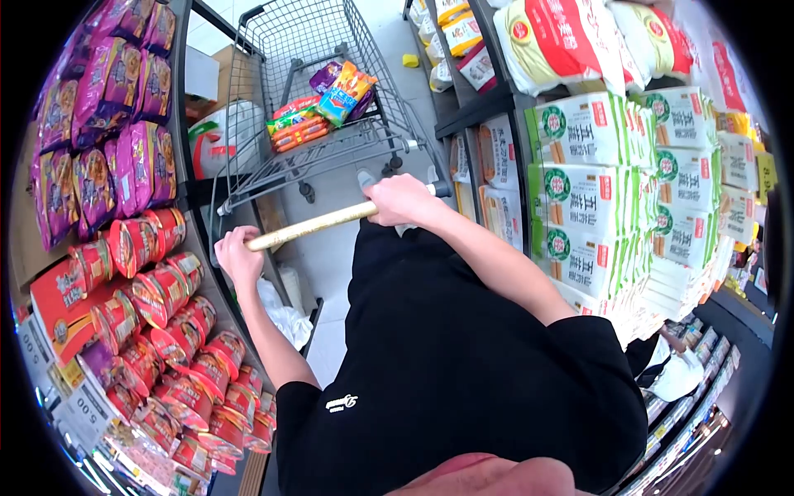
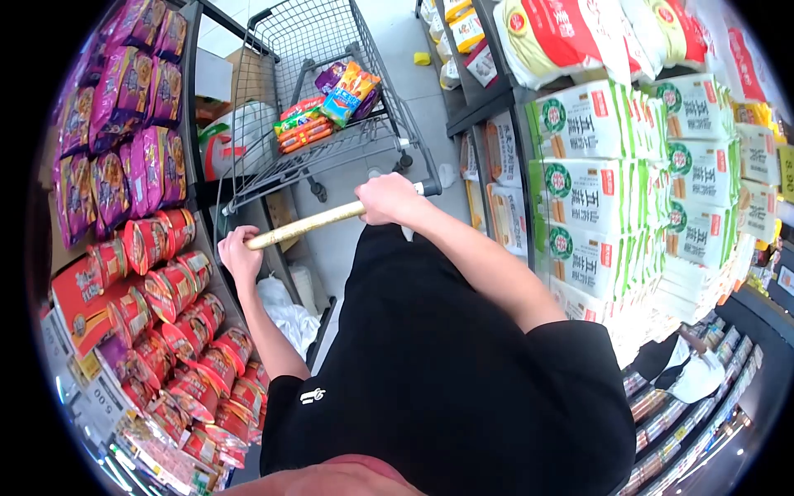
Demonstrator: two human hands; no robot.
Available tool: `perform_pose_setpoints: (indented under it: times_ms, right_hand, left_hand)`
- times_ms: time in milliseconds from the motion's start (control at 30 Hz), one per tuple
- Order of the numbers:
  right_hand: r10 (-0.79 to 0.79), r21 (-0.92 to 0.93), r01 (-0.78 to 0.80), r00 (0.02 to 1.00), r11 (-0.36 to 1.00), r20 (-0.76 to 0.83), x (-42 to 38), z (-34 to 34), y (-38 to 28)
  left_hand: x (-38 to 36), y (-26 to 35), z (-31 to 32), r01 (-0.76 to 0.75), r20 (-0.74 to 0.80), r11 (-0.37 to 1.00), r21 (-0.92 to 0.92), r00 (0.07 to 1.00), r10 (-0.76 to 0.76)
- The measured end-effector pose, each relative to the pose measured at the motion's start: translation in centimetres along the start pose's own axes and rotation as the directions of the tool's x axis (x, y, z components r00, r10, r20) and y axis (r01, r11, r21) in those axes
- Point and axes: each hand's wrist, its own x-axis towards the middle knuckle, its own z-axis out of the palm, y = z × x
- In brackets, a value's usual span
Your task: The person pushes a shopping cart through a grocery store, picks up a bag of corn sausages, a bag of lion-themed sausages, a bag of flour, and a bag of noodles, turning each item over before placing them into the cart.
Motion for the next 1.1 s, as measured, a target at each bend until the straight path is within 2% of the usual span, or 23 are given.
perform_pose_setpoints:
  times_ms: [167,267,533,667,867,1100]
  right_hand:
    - [0.062,0.005,-0.063,0.989,0.998,0.135,3.4,-3.3,-0.1]
    - [0.101,0.021,-0.108,0.975,0.994,0.199,4.8,-4.2,0.2]
    - [0.201,-0.035,-0.198,0.963,0.98,0.179,7.3,-5.6,0.2]
    - [0.243,-0.029,-0.242,0.957,0.97,0.161,8.0,-6.1,0.1]
    - [0.228,-0.022,-0.227,0.967,0.974,0.111,9.0,-6.6,0.4]
    - [0.2,0.005,-0.2,0.979,0.98,0.045,8.9,-7.5,1.0]
  left_hand:
    - [3.7,-0.6,-0.9,0.034,0.047,0.997,-0.064,0.998,-0.031]
    - [5.6,-0.7,-1.0,0.013,0.008,0.995,-0.096,1.0,-0.012]
    - [9.4,-2.0,-0.8,-0.05,0.002,0.992,-0.116,0.999,0.05]
    - [10.9,-2.6,-0.5,-0.106,-0.082,0.99,-0.094,0.992,0.098]
    - [13.2,-2.9,-0.3,-0.126,-0.149,0.989,-0.083,0.982,0.113]
    - [15.2,-3.0,0.3,-0.144,-0.12,0.985,-0.091,0.984,0.132]
